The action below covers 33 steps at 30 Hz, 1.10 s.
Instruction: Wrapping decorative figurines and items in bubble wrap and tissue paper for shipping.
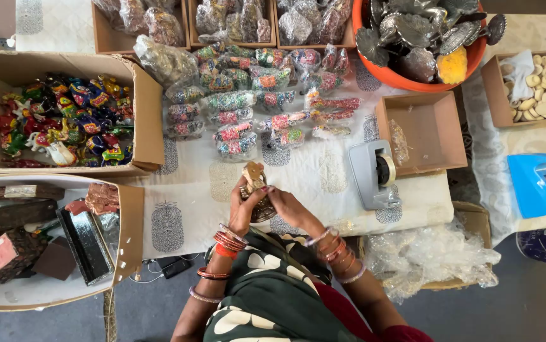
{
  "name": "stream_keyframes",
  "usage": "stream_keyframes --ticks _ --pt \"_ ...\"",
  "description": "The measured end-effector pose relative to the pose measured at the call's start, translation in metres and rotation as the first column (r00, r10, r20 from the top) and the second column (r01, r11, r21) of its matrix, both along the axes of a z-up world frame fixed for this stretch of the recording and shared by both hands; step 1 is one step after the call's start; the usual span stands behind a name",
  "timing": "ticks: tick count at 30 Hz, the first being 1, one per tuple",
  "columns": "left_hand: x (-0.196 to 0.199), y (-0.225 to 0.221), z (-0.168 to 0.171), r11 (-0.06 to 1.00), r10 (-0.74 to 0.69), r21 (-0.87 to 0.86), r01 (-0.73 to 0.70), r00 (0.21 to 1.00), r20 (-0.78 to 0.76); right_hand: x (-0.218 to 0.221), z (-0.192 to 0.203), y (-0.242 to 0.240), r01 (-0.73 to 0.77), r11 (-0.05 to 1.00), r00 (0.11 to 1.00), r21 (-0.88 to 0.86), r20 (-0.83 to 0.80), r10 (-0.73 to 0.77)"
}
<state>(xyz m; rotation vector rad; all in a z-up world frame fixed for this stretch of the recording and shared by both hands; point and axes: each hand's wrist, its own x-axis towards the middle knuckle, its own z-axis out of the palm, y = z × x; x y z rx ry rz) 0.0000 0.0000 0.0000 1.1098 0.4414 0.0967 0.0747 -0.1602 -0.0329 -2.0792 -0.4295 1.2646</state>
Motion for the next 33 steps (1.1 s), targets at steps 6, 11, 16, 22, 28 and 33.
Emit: stream_keyframes --ticks 6,11,16,22,28,33 --pt "0.011 0.008 0.005 0.992 0.022 0.124 -0.01 0.995 -0.094 -0.026 0.067 0.015 0.125 0.888 0.983 0.442 0.069 -0.173" --pt "0.003 0.009 -0.053 0.975 0.197 0.102 -0.197 0.98 0.006 -0.053 0.08 0.014 -0.224 0.877 0.757 0.425 0.642 -0.118" --pt "-0.002 0.003 -0.018 0.995 0.099 0.019 -0.098 0.992 -0.077 -0.035 0.029 0.005 -0.052 0.957 0.885 0.286 0.457 -0.088" --pt "0.004 0.0 -0.013 0.958 -0.269 -0.08 0.274 0.961 0.062 -0.014 -0.063 -0.031 0.417 0.907 0.838 0.055 -0.409 -0.36" --pt "0.011 -0.004 -0.07 1.0 -0.008 0.011 0.009 0.986 -0.165 -0.002 -0.096 -0.085 0.649 0.646 0.754 0.402 -0.448 -0.48" --pt "0.023 -0.014 -0.073 0.95 0.198 0.289 -0.118 0.943 -0.266 0.018 -0.162 -0.15 0.909 -0.338 -0.018 0.241 -0.791 -0.612"
